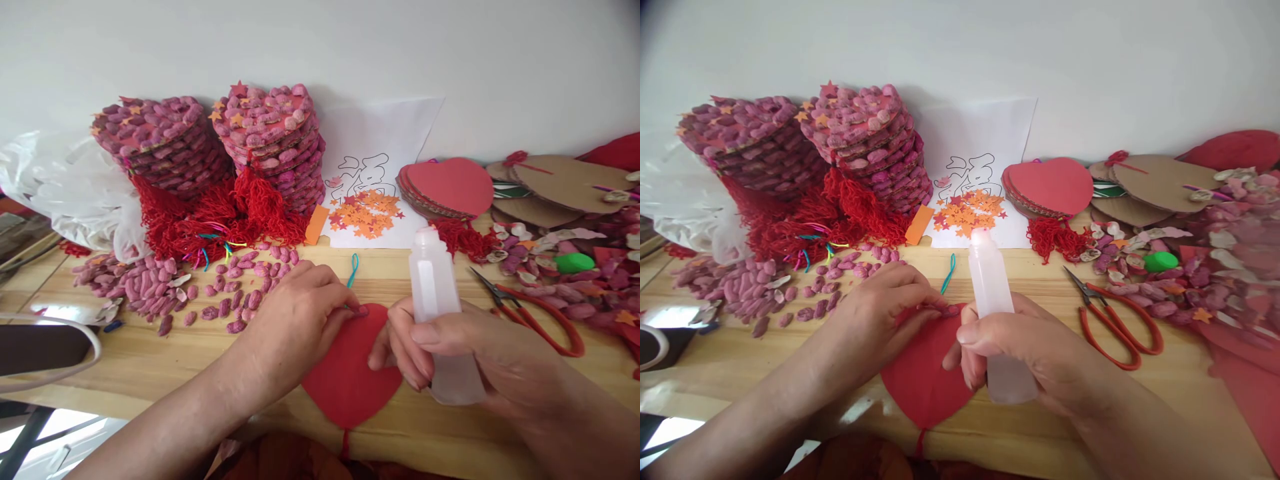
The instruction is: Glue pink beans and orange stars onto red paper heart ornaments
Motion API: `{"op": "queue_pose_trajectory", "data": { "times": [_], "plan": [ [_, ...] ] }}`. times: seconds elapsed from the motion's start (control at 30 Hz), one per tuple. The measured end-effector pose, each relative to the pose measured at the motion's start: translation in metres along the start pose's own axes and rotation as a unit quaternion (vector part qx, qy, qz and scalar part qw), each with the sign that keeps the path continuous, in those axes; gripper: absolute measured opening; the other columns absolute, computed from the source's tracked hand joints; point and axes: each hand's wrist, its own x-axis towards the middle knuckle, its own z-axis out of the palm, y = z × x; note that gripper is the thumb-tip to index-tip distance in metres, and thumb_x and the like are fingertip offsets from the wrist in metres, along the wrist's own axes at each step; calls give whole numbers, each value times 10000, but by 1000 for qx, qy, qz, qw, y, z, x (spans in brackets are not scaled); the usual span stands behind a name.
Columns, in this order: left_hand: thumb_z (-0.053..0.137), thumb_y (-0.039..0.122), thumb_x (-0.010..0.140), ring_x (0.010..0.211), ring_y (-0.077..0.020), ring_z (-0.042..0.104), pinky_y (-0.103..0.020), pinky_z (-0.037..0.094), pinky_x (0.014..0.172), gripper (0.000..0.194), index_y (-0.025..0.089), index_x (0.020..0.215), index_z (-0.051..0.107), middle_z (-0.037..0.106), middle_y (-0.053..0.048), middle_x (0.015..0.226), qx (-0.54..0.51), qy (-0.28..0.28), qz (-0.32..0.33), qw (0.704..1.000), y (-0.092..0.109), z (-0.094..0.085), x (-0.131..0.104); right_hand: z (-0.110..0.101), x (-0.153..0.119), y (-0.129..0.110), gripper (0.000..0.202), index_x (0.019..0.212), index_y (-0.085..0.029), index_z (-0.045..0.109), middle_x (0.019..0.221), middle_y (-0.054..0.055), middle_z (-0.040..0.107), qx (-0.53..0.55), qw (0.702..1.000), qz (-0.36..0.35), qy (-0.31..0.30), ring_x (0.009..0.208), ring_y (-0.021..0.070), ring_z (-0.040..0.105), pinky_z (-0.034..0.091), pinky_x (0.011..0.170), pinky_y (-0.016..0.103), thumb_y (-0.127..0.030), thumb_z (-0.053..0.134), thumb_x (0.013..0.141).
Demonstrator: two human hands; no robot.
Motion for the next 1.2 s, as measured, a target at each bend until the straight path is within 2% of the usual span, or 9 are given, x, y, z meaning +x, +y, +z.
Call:
{"op": "queue_pose_trajectory", "data": {
  "times": [0.13,0.3,0.87,1.03,1.2],
  "plan": [
    [590,212,951,867,-171,576,-320,464,769,179,244,923,764,653,-21,879,0,11,11,1000,-4,2,1,-1,0,1,317,587,-187,627,609,41,589,-5,1000,1,0,796,252,637,453,902,411,-446,648,769],
    [626,202,928,833,-164,562,-310,450,736,165,262,947,778,649,-16,856,-3,24,33,999,-7,7,1,-4,3,6,316,580,-186,639,589,43,613,-16,1000,-7,6,764,257,648,472,869,414,-465,674,725],
    [591,185,950,797,-160,509,-305,405,711,214,288,976,777,609,-14,811,35,29,70,997,-12,15,1,0,0,3,291,583,-191,617,598,43,598,-31,999,-2,24,767,251,635,455,899,442,-412,645,771],
    [598,212,948,842,-171,498,-302,400,718,178,273,953,766,598,-17,831,53,13,67,996,-8,13,-1,-1,0,4,284,580,-194,618,610,51,606,-34,999,11,27,853,284,649,446,906,438,-408,644,766],
    [585,265,953,856,-189,476,-310,397,717,176,247,888,748,587,-28,831,94,-10,66,993,-3,11,0,-1,1,6,277,594,-190,619,604,44,599,-26,999,6,20,778,248,619,444,915,448,-403,646,769]
  ]
}}
